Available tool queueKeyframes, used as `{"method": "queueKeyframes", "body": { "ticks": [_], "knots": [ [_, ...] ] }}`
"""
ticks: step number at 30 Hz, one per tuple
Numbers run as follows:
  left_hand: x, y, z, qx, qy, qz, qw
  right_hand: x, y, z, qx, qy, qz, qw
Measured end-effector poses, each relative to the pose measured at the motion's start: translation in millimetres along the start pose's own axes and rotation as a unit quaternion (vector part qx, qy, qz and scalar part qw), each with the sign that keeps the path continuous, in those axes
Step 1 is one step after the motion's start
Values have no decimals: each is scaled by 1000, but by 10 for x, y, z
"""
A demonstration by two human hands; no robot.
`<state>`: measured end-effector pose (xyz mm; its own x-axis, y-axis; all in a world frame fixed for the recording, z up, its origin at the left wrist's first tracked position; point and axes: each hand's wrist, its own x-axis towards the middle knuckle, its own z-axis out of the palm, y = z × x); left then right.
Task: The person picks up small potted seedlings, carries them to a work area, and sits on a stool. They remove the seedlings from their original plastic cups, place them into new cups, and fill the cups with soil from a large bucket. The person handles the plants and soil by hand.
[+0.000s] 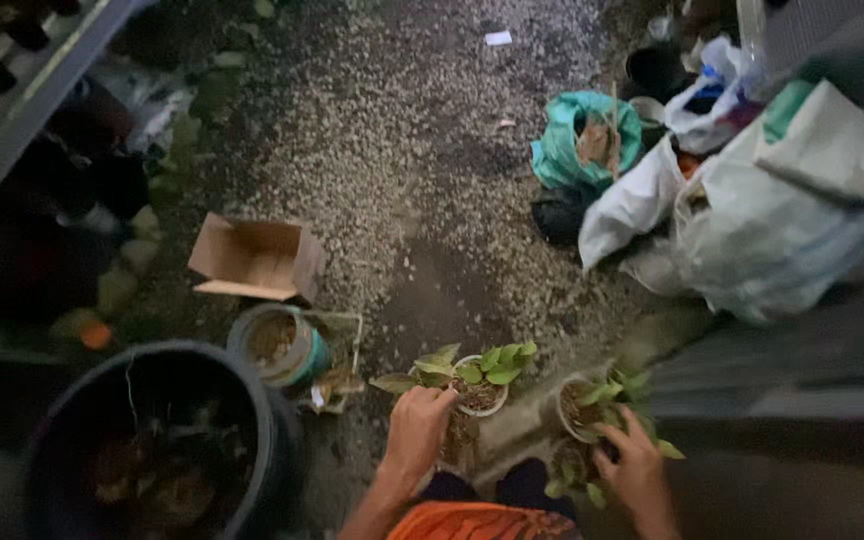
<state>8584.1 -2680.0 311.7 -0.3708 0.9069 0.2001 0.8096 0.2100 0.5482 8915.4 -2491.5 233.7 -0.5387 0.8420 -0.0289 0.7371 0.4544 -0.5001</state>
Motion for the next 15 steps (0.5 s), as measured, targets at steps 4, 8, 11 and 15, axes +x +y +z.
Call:
{"method": "queueKeyframes", "body": {
  "ticks": [4, 8, 11, 15],
  "knots": [
    [853, -148, 10, -15, -18, -55, 998, 769, 230, -91, 3, 8, 12, 1000],
    [1740, -500, 161, 6, 53, -29, 998, 1809, 338, -17, -14, -8, 58, 998],
    [2574, -844, 345, 33, 46, -58, 997, 2836, 295, -16, 1, -8, 51, 999],
    [3553, -1204, 456, 52, 42, -137, 988, 4338, -139, -172, 36, -25, -37, 998]
  ]
}}
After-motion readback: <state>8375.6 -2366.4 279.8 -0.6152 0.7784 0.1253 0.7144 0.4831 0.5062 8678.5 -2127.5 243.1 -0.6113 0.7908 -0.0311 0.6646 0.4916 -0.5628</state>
